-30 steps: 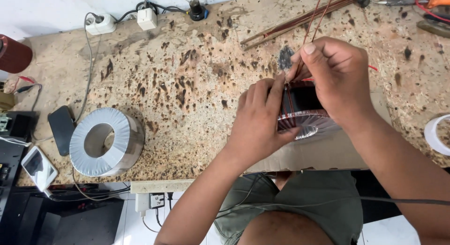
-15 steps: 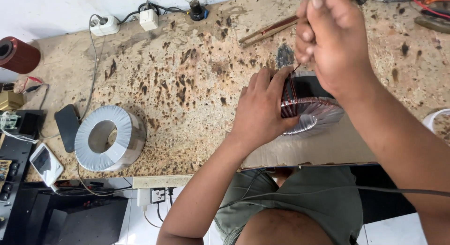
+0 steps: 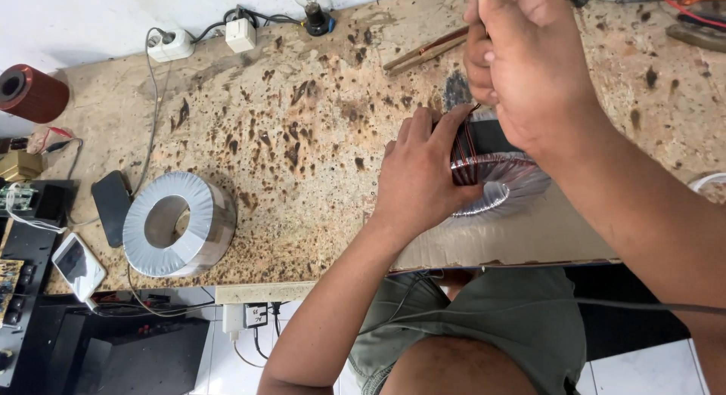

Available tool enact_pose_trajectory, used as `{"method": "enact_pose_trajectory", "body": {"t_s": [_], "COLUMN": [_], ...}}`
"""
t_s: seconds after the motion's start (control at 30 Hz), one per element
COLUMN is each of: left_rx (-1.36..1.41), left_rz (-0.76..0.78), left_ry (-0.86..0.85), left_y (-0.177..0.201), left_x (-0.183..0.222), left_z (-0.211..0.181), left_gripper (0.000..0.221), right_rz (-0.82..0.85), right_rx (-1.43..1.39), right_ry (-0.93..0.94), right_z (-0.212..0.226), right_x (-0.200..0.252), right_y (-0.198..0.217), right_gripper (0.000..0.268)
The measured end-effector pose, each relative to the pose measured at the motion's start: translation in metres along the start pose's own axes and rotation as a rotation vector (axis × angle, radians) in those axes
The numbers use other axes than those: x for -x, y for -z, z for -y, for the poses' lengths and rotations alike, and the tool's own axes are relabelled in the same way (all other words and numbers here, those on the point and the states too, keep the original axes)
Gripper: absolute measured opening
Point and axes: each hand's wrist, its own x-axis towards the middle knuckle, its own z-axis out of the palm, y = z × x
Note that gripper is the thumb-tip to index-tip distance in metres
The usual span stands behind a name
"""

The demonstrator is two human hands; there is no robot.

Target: Manually winding copper wire around a toroidal transformer core to create a primary coil using a wooden stick as a shuttle.

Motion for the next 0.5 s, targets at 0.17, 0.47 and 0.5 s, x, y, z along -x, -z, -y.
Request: {"method": "enact_pose_trajectory", "body": {"t_s": [0.17,0.47,0.5], "left_rx": [0.003,-0.031,-0.064], "left_rz": [0.005,-0.033,-0.035], "left_ry": [0.026,0.051,0.054], "left_y": [-0.003,-0.007,-0.008], "left_x": [0.004,0.007,0.006], "left_z": [0.0,-0.009,-0.008], "left_gripper": [0.094,0.09,0.092], "right_rz": [0.0,-0.152,-0.165], "right_rx": [0.084,-0.079,-0.078], "right_ry": [-0.046,0.452,0.459], "right_z": [0.012,-0.05,-0.055], "right_x": [0.058,0.15,0.156], "right_y": [0.003,-0.007,-0.008], "right_gripper": [0.028,0.026,0.027]}}
